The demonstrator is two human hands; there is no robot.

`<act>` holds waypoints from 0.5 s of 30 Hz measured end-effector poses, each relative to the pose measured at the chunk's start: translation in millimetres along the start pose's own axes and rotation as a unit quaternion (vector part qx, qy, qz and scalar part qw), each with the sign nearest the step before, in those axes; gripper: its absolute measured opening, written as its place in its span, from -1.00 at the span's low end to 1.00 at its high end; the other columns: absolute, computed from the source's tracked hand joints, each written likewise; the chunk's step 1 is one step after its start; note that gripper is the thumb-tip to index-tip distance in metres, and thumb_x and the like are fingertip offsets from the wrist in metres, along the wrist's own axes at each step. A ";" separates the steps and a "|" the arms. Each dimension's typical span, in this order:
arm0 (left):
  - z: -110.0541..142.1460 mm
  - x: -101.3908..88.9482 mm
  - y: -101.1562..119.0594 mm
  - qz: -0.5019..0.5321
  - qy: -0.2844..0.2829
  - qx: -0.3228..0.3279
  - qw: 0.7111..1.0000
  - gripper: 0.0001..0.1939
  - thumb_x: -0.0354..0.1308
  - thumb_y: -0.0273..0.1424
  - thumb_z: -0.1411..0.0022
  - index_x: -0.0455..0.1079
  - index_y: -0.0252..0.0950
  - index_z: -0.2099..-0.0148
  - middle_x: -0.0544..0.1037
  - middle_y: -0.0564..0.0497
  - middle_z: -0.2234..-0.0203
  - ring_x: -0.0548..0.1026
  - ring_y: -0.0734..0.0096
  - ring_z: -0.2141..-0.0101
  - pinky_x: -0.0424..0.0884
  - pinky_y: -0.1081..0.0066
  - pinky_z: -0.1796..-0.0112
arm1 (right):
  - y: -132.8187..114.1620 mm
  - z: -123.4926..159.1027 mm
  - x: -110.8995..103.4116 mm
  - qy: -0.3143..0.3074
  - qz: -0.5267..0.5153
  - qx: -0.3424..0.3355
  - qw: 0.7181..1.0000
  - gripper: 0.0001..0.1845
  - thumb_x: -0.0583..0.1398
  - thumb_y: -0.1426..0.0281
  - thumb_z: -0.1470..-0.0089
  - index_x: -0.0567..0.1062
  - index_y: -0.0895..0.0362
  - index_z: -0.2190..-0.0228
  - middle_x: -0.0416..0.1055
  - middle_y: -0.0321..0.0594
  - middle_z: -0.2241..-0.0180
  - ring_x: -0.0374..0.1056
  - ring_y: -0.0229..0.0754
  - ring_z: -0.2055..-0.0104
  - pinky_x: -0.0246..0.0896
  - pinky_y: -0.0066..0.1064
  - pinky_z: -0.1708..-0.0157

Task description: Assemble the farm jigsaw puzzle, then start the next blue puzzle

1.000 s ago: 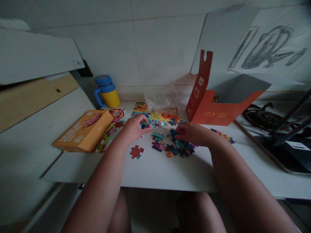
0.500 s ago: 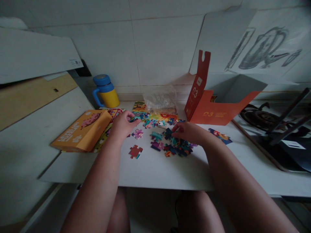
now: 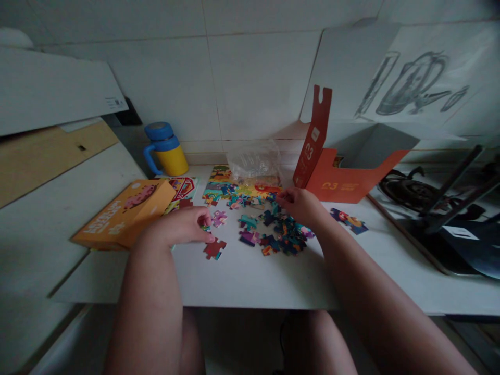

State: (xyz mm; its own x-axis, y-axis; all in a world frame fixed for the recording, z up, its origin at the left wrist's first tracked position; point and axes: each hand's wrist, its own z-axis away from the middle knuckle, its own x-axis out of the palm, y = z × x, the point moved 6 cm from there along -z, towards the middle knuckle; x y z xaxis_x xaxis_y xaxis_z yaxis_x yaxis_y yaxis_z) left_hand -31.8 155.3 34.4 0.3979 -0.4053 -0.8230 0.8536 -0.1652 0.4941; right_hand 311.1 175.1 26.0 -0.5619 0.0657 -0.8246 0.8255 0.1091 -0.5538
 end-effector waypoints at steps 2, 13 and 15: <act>0.8 -2.3 0.3 -0.018 0.021 0.003 1.000 -0.63 0.49 -0.12 0.15 0.53 -0.11 0.29 0.62 0.09 0.38 0.53 0.24 0.36 0.26 0.38 0.45 | -5.0 -2.5 7.8 -0.014 0.001 -0.011 1.000 -0.74 0.21 0.24 -0.28 0.66 0.11 0.19 0.63 -0.19 0.34 0.43 -0.18 0.38 0.13 -0.38 0.38; -26.0 -5.5 25.4 -0.071 0.201 0.047 0.976 -0.80 0.28 -0.17 -0.31 0.56 -0.16 0.29 0.68 -0.03 0.36 0.61 0.17 0.32 0.43 0.29 0.28 | -21.1 -6.1 20.7 -0.002 0.038 -0.056 0.998 -0.71 0.17 0.33 -0.36 0.67 0.09 0.04 0.69 -0.13 0.11 0.55 -0.09 0.15 0.23 -0.38 0.21; -37.2 7.7 44.0 -0.085 0.215 0.117 0.966 -0.79 0.20 -0.21 -0.42 0.59 -0.18 0.12 0.70 -0.09 0.19 0.64 0.12 0.14 0.50 0.23 0.08 | -23.3 -7.1 21.6 0.009 0.041 -0.057 0.998 -0.71 0.18 0.33 -0.36 0.67 0.09 0.03 0.70 -0.13 0.10 0.56 -0.08 0.13 0.25 -0.38 0.19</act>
State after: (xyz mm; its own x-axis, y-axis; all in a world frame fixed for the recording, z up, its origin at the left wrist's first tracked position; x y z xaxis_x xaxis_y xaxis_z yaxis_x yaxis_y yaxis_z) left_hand 21.3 178.4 39.4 0.4041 0.0492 -0.9134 0.8397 -0.4159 0.3491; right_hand 279.3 181.0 21.9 -0.4947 0.0965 -0.8637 0.8577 0.2146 -0.4673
